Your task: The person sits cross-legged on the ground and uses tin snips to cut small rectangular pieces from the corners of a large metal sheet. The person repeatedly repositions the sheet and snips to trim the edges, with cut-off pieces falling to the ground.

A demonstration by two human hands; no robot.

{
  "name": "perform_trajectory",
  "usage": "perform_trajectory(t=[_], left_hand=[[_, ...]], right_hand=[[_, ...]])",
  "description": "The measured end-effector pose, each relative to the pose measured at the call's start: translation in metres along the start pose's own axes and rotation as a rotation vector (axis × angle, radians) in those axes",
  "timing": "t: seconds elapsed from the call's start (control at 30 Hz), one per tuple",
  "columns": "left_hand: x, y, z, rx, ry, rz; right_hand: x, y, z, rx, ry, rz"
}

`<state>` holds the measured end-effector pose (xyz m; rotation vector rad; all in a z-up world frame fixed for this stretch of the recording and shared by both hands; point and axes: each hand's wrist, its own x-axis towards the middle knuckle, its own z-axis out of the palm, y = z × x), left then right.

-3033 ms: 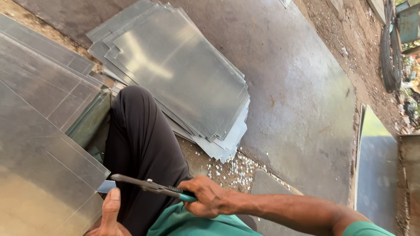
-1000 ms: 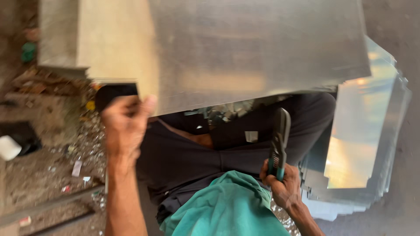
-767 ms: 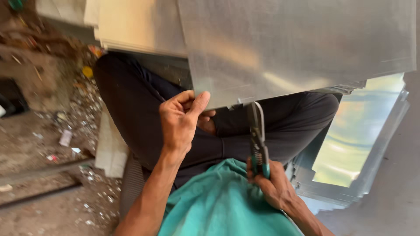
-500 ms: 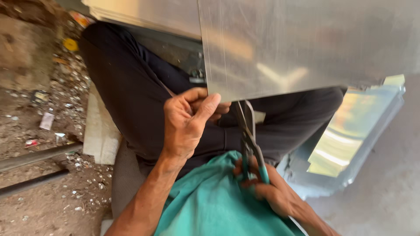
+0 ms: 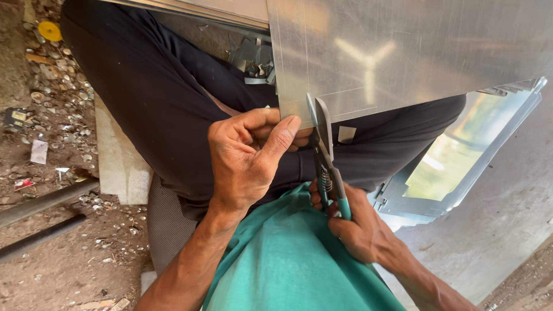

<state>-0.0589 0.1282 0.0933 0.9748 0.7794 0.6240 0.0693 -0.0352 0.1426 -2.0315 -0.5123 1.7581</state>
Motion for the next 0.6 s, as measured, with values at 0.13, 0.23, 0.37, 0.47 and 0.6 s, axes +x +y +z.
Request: perform_trajectory(t=[0.13,0.23,0.37,0.47,0.6], left_hand=[[0.004,0.008,0.002,-0.024,-0.017,-0.008],[0.008,0.013,0.002,-0.007,0.045,-0.035],[0.055,-0.009,0.008,0.286,0.059,0.272],[0.060,-0.024,0.020,0.287,0.180,0.417],[0.027,-0.044,0.045,0.252,0.498,0.404]], right_hand=[[0.004,0.008,-0.003,-0.116,0.070,0.002],[0.007,0.015,-0.005,-0.135,0.097,-0.071],[0.006,0.016,-0.003,-0.116,0.107,-0.034],[0.000,0.016,-0.010,-0.192,0.078,0.022],[0.000,0.041,-0.050,-0.150,-0.096,0.021]])
